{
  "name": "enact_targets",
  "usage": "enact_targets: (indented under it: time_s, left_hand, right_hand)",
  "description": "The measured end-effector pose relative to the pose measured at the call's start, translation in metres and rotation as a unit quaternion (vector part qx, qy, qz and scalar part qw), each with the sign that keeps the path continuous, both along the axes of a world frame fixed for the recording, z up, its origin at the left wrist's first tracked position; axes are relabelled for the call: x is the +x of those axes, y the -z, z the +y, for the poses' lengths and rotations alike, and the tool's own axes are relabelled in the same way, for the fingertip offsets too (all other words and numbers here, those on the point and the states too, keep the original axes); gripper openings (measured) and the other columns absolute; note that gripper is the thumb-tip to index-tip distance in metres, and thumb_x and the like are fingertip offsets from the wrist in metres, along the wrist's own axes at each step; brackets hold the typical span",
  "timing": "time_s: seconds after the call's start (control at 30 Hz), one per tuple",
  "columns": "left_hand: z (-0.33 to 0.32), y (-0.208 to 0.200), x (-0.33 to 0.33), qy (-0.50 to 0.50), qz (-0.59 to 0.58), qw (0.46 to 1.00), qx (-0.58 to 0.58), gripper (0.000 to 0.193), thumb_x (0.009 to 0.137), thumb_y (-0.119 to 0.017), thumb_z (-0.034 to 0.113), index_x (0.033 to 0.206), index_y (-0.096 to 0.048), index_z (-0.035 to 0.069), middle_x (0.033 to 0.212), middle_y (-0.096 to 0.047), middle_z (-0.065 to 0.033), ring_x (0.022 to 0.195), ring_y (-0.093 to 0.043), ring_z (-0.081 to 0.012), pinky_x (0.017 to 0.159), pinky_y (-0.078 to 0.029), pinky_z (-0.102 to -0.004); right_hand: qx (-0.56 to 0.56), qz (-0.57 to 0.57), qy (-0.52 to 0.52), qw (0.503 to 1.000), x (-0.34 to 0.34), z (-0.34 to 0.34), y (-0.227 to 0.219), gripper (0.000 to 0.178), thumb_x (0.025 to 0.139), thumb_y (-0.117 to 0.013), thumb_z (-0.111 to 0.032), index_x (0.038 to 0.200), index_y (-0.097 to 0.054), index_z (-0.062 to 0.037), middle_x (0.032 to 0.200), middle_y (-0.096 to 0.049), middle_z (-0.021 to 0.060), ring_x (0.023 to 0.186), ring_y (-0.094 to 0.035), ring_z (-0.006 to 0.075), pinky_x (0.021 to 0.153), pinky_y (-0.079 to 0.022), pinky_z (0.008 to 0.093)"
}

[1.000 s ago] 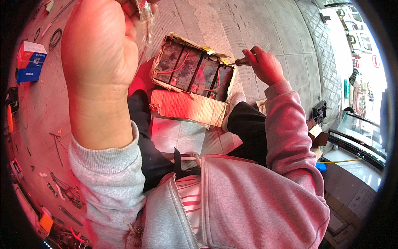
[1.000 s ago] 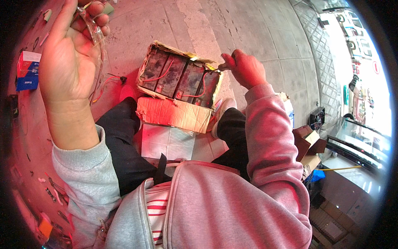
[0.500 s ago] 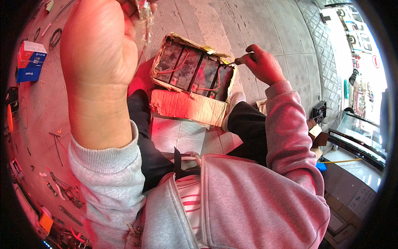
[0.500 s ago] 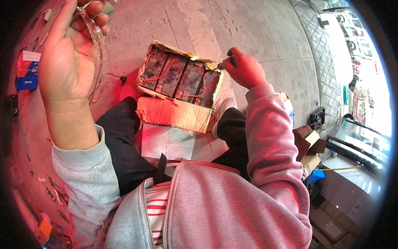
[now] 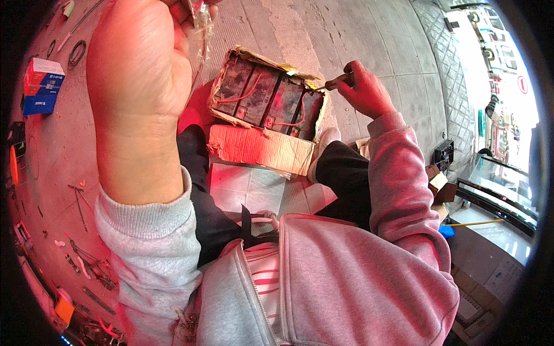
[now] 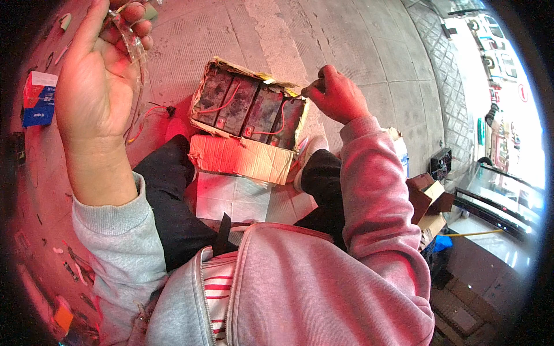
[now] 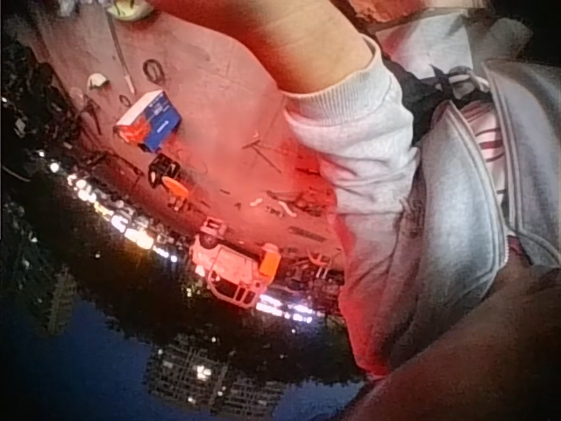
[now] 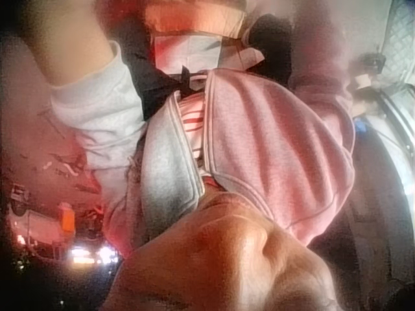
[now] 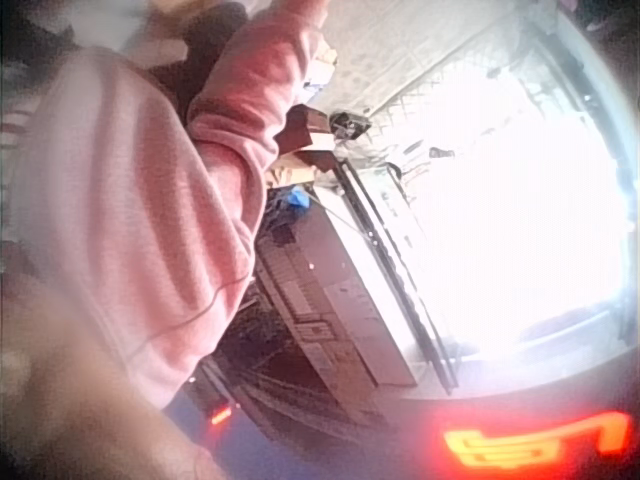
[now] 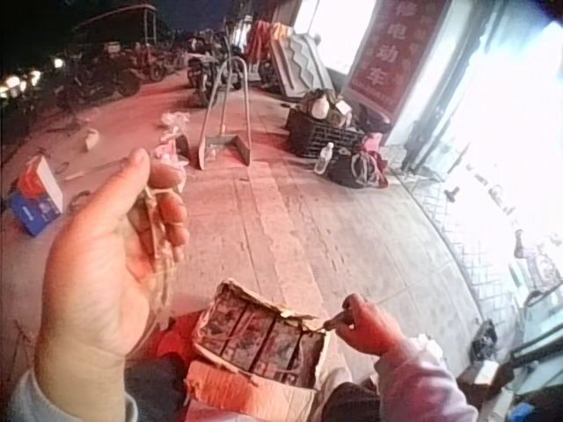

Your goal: The person sits on the floor and works on a battery pack placed on cardboard. They use a screwdriver to adjust connections and a pair of scissors to cut tape and wires. The person manipulates wires and components within the battery pack.

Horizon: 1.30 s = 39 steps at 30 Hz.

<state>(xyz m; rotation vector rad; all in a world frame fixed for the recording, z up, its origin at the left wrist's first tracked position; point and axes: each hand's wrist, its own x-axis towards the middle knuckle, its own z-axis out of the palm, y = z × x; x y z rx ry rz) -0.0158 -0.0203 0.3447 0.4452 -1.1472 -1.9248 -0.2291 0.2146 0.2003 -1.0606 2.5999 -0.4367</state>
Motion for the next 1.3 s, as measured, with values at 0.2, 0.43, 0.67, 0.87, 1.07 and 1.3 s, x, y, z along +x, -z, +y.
enact_targets:
  time_s: [0.2,0.43,0.67,0.87,1.07,1.3]
  left_hand:
    - [-0.009,0.016,-0.011,-0.047,-0.002,0.999,-0.018,0.028,0.100,-0.056,0.030,0.097,-0.065,0.004,0.079,-0.061,-0.0025,0.072,-0.058,-0.0114,0.067,-0.047,-0.0233]
    - [-0.007,0.013,-0.005,0.003,0.008,1.000,-0.005,0.028,0.100,-0.056,0.030,0.096,-0.065,0.004,0.078,-0.061,-0.0019,0.070,-0.057,-0.0112,0.066,-0.047,-0.0230]
    - [-0.006,0.016,-0.012,-0.028,0.001,1.000,0.012,0.026,0.100,-0.056,0.028,0.095,-0.066,0.005,0.077,-0.062,-0.0019,0.069,-0.058,-0.0110,0.065,-0.047,-0.0228]
    - [-0.002,0.015,-0.015,-0.011,0.011,1.000,-0.017,0.025,0.101,-0.056,0.028,0.094,-0.065,0.005,0.078,-0.063,-0.0019,0.068,-0.058,-0.0114,0.064,-0.046,-0.0228]
    - [-0.003,0.025,-0.018,-0.021,-0.005,1.000,-0.017,0.025,0.101,-0.054,0.028,0.095,-0.064,0.006,0.078,-0.062,-0.0013,0.068,-0.057,-0.0111,0.064,-0.045,-0.0225]
    - [-0.053,0.036,-0.004,0.189,-0.005,0.982,-0.001,0.031,0.103,-0.052,0.027,0.112,-0.063,-0.002,0.093,-0.066,-0.0075,0.088,-0.061,-0.0157,0.081,-0.049,-0.0302]
  right_hand:
    - [0.072,0.017,0.014,0.997,-0.002,0.001,-0.001,0.039,0.086,-0.068,-0.039,0.100,-0.062,-0.0040,0.093,-0.071,0.0183,0.093,-0.067,0.0381,0.078,-0.052,0.0459]
    - [-0.006,-0.035,0.014,0.999,0.001,0.004,0.002,0.030,0.087,-0.068,-0.028,0.100,-0.060,-0.0021,0.091,-0.071,0.0188,0.088,-0.068,0.0372,0.077,-0.054,0.0423]
    - [-0.093,-0.002,-0.063,0.994,0.005,0.010,0.000,0.036,0.089,-0.068,-0.031,0.103,-0.058,-0.0001,0.089,-0.071,0.0187,0.088,-0.068,0.0380,0.078,-0.053,0.0431]
    - [0.025,-0.016,0.033,0.999,0.005,0.015,0.002,0.030,0.086,-0.069,-0.019,0.105,-0.057,0.0010,0.094,-0.071,0.0184,0.089,-0.068,0.0378,0.078,-0.054,0.0419]
    - [-0.065,-0.006,-0.091,0.994,0.002,0.017,0.002,0.031,0.089,-0.067,-0.019,0.109,-0.055,0.0017,0.097,-0.071,0.0170,0.092,-0.068,0.0374,0.080,-0.053,0.0406]
    - [-0.002,0.016,-0.098,0.995,0.002,0.015,0.003,0.022,0.085,-0.064,-0.001,0.107,-0.058,-0.0006,0.099,-0.066,0.0158,0.098,-0.066,0.0356,0.083,-0.053,0.0385]
